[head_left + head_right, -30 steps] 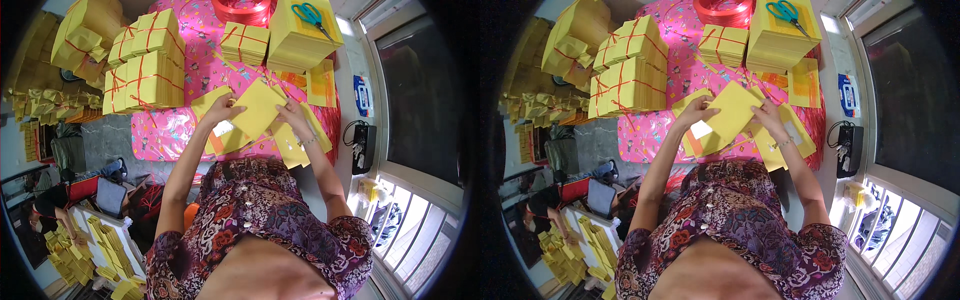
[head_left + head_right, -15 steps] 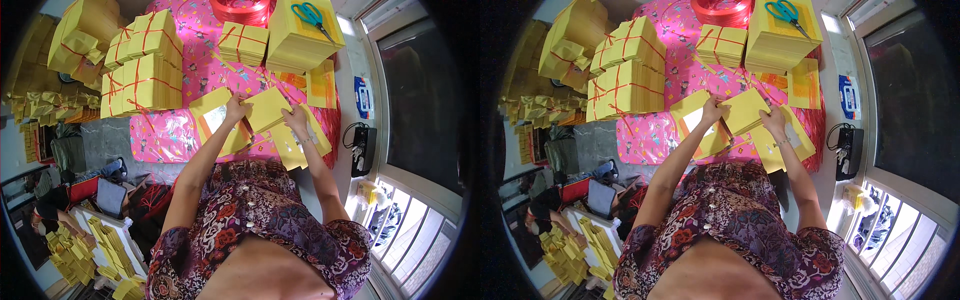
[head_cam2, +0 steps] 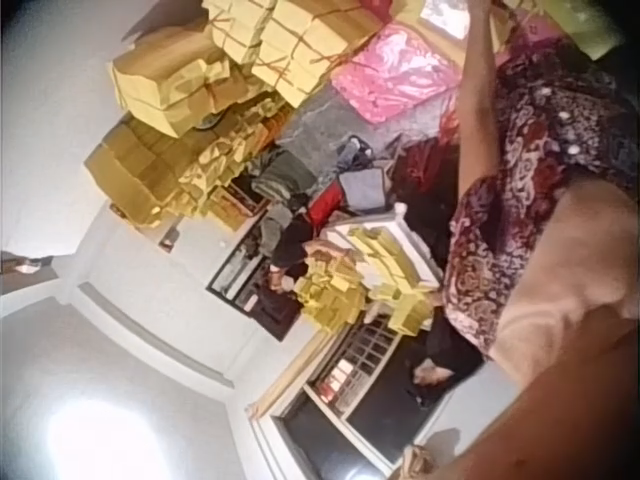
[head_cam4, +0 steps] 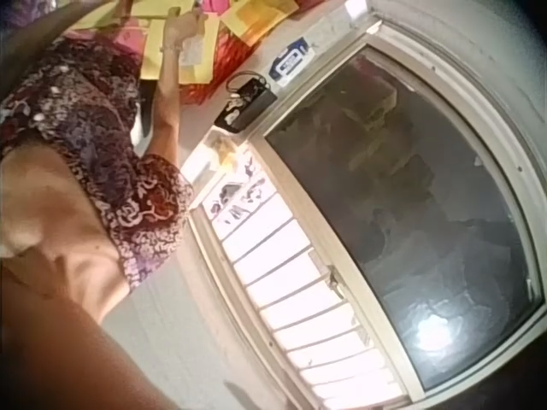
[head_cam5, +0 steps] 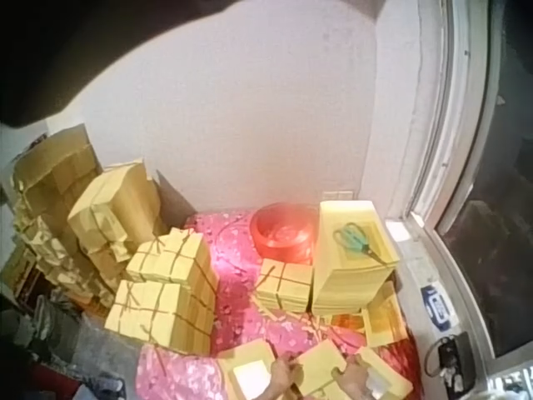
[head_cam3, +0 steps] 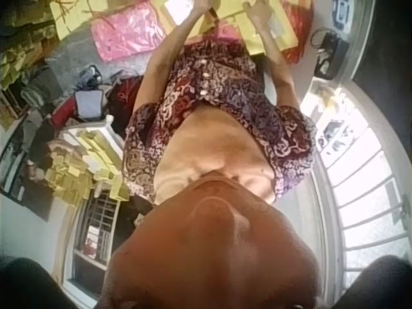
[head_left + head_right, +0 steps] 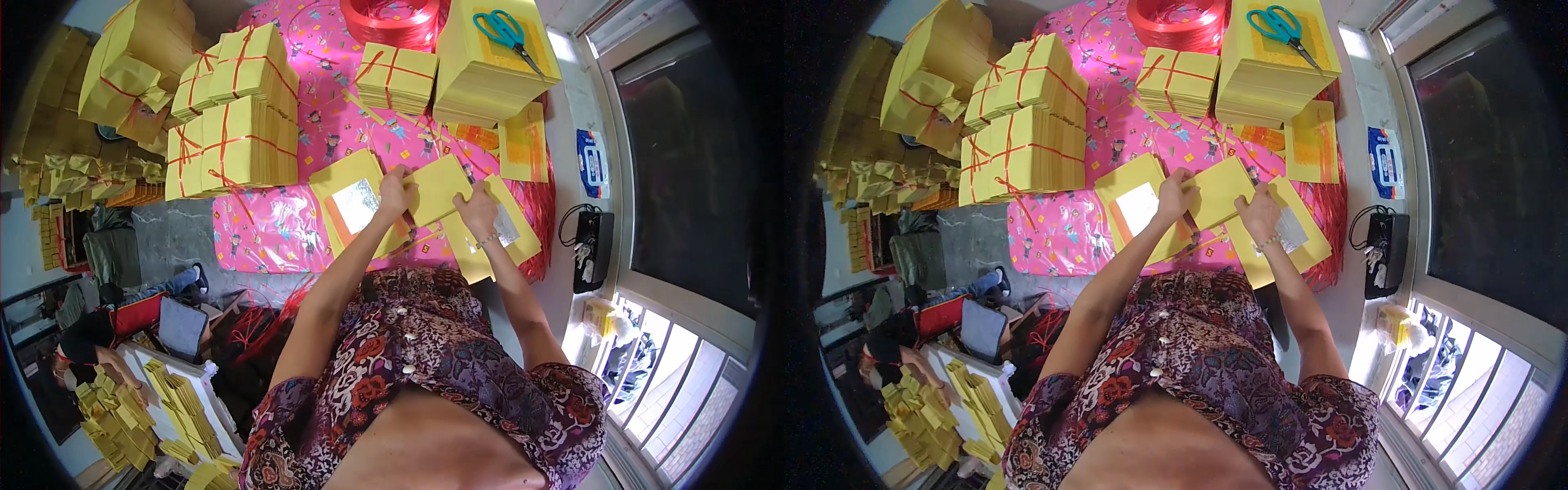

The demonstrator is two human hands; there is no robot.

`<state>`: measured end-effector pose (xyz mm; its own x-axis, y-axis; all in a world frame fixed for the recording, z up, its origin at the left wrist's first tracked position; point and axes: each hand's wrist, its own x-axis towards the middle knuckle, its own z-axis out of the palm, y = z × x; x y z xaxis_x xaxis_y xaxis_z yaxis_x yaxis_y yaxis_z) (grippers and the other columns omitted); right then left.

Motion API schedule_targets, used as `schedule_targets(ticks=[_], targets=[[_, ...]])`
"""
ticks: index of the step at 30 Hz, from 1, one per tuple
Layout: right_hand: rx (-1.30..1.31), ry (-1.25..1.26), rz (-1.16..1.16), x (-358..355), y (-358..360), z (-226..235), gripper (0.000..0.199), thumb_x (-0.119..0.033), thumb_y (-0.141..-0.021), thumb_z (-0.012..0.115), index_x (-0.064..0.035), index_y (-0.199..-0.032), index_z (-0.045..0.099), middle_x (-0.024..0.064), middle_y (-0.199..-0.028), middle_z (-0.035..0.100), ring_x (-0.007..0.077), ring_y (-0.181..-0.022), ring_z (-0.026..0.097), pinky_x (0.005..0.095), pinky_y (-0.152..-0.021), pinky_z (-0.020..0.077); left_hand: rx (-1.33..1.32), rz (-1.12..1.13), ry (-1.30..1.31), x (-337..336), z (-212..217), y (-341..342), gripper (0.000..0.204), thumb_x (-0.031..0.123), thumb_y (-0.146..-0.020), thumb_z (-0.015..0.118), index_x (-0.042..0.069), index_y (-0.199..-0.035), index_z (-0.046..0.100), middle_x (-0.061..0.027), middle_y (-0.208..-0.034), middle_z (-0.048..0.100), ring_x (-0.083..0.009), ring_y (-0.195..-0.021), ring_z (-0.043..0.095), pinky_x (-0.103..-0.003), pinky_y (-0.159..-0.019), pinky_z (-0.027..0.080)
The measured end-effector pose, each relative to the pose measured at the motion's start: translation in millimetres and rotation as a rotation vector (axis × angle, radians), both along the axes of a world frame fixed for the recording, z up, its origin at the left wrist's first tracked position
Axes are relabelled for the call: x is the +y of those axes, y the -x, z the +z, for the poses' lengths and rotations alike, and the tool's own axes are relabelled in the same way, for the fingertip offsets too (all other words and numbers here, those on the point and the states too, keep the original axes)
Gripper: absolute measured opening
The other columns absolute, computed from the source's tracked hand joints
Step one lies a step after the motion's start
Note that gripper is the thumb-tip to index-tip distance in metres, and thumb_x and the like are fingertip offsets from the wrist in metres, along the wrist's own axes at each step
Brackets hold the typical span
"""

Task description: Counting and stacking sheets of yellow paper into bundles on a table.

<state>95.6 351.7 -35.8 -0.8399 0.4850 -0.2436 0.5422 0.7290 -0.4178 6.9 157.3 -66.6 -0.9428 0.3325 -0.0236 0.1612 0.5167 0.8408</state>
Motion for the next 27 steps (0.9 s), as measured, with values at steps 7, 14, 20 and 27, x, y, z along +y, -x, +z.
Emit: schedule_targets(ticks=[7, 14, 20, 27], targets=[[0.258, -0.051, 0.153, 10.5, -0.1, -3.7, 0.047, -0.028, -0.077, 0.065, -0.0013, -0.114, 0.050, 0.0221, -0.108, 0.050, 0.0388, -0.103, 0.049, 0.0462, -0.088, 0.0425, 0.128, 0.085, -0.008, -16.2, 17.6, -12.0, 0.033, 0.010, -0.079, 0.066, 0.001, -0.109, 0.056, -0.0197, -0.100, 0.055, -0.0363, -0.097, 0.052, -0.045, -0.086, 0.042], [0.539, 0.100, 0.131, 6.0, 8.8, 16.0, 0.036, -0.016, -0.082, 0.063, -0.0005, -0.113, 0.051, 0.0211, -0.109, 0.052, 0.0369, -0.105, 0.049, 0.0433, -0.091, 0.0408, 0.057, 0.252, -0.126, -100.8, 17.5, -52.6, 0.021, 0.010, -0.085, 0.059, 0.006, -0.105, 0.060, -0.0170, -0.093, 0.057, -0.0328, -0.089, 0.057, -0.040, -0.079, 0.046], [0.392, 0.342, 0.252, -34.7, -13.3, 60.0, 0.016, -0.008, -0.086, 0.059, -0.0023, -0.101, 0.061, 0.0101, -0.089, 0.064, 0.0238, -0.074, 0.063, 0.0357, -0.067, 0.0500, 0.064, 0.201, 0.132, -145.5, 28.3, -105.3, 0.020, 0.009, -0.082, 0.063, 0.004, -0.101, 0.060, -0.0149, -0.092, 0.058, -0.0323, -0.090, 0.057, -0.041, -0.080, 0.046], [0.297, 0.154, 0.733, -99.8, -45.2, 31.9, 0.020, -0.013, -0.084, 0.059, -0.0060, -0.103, 0.060, 0.0122, -0.094, 0.062, 0.0302, -0.083, 0.063, 0.0415, -0.069, 0.0522, 0.184, -0.026, 0.233, -133.7, 33.7, -118.5, 0.042, 0.013, -0.068, 0.077, 0.007, -0.105, 0.060, -0.0111, -0.098, 0.057, -0.0320, -0.093, 0.053, -0.041, -0.080, 0.045]])
